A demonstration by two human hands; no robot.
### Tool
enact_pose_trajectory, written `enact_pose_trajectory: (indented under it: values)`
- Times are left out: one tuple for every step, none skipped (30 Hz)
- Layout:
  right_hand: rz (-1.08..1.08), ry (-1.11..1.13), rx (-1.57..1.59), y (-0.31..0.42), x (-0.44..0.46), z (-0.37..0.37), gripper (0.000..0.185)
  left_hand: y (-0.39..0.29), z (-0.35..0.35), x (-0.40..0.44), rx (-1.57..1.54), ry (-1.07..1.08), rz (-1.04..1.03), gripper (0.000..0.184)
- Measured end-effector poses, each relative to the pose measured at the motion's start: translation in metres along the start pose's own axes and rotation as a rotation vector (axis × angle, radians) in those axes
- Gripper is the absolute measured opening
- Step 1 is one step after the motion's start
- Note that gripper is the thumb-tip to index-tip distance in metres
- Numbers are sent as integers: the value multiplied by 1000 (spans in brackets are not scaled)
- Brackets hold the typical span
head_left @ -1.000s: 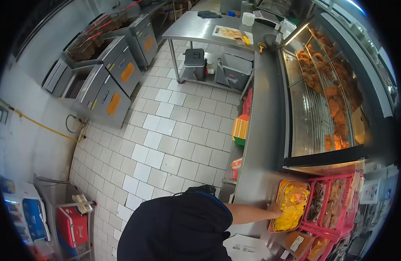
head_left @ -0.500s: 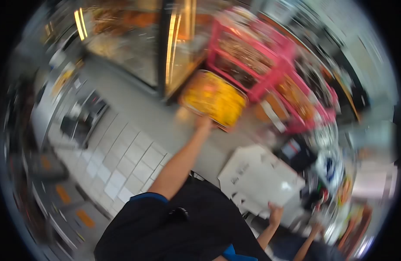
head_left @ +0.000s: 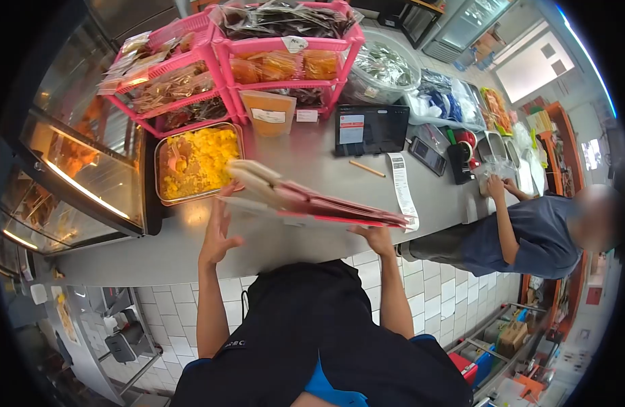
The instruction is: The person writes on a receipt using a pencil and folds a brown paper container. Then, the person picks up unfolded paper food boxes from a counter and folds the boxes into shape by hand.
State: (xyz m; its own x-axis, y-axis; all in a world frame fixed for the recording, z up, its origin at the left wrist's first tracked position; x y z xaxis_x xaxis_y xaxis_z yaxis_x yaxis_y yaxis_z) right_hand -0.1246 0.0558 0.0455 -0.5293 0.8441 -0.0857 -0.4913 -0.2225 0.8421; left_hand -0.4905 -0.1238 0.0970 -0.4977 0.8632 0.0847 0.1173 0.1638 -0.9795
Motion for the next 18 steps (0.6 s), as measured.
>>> enact_pose_trajectory:
  values:
    - [-3, -5, -5, -1, 7, -11, 38, 3, 4, 1, 125, 73, -100, 90]
    - [-31, 78, 87, -1, 14, -21, 39, 5, 9, 1, 244, 135, -209, 91]
    - [-57, 163, 179, 2, 18, -30, 40, 11, 24, 1, 279, 68, -69, 95]
    - [-52, 163, 174, 6, 20, -35, 40, 17, 32, -8, 300, 9, -53, 91]
    - [-52, 143, 259, 12, 22, -38, 38, 4, 28, -13, 320, -50, -35, 88]
    - [-58, 122, 345, 18, 20, -40, 37, -9, 24, -19, 337, -108, -16, 86]
    - [-15, 147, 132, 37, 17, -34, 21, -43, 7, -18, 302, -238, -196, 77]
    - [-19, 140, 130, 25, 22, -37, 21, -49, 5, -19, 214, -300, -254, 70]
    - [63, 294, 305, 7, 30, -44, 24, -55, 3, -19, 127, -359, -318, 63]
    - [148, 447, 479, -1, 34, -47, 32, -61, 0, -19, 46, -412, -386, 56]
    - [306, 423, 625, 15, 35, -46, 29, -21, 36, -26, 55, -178, -129, 54]
    - [304, 421, 621, 12, 33, -45, 29, 3, 53, -38, 67, 55, 129, 53]
    - [284, 400, 558, 5, 33, -44, 23, 4, 48, -48, 63, 53, 126, 53]
    - [175, 314, 393, 20, 29, -40, 17, 3, 41, -55, 51, -61, 94, 47]
    - [57, 248, 236, 37, 25, -35, 20, 2, 35, -59, 42, -170, 67, 42]
    - [54, 246, 242, 44, 22, -33, 20, 1, 28, -57, 48, -167, 70, 42]
    - [-79, 246, 240, 46, 18, -31, 28, 1, 23, -55, 71, -244, 116, 40]
    - [-207, 250, 234, 44, 16, -31, 37, 2, 17, -52, 94, -328, 159, 38]
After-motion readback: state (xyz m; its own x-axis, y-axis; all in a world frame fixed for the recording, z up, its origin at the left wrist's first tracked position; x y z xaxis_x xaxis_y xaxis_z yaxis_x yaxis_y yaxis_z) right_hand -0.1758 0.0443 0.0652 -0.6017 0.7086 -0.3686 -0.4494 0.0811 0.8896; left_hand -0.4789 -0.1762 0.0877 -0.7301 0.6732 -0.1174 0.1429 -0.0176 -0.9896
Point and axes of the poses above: each hand's wrist, its own x-axis towards the middle knuckle, its own z-axis out of the back of the hand, y = z × x, the point moved 2 cm from there along x, towards the middle knuckle, and after that the axes turned 9 degrees about -x, right-handed, at the moved point
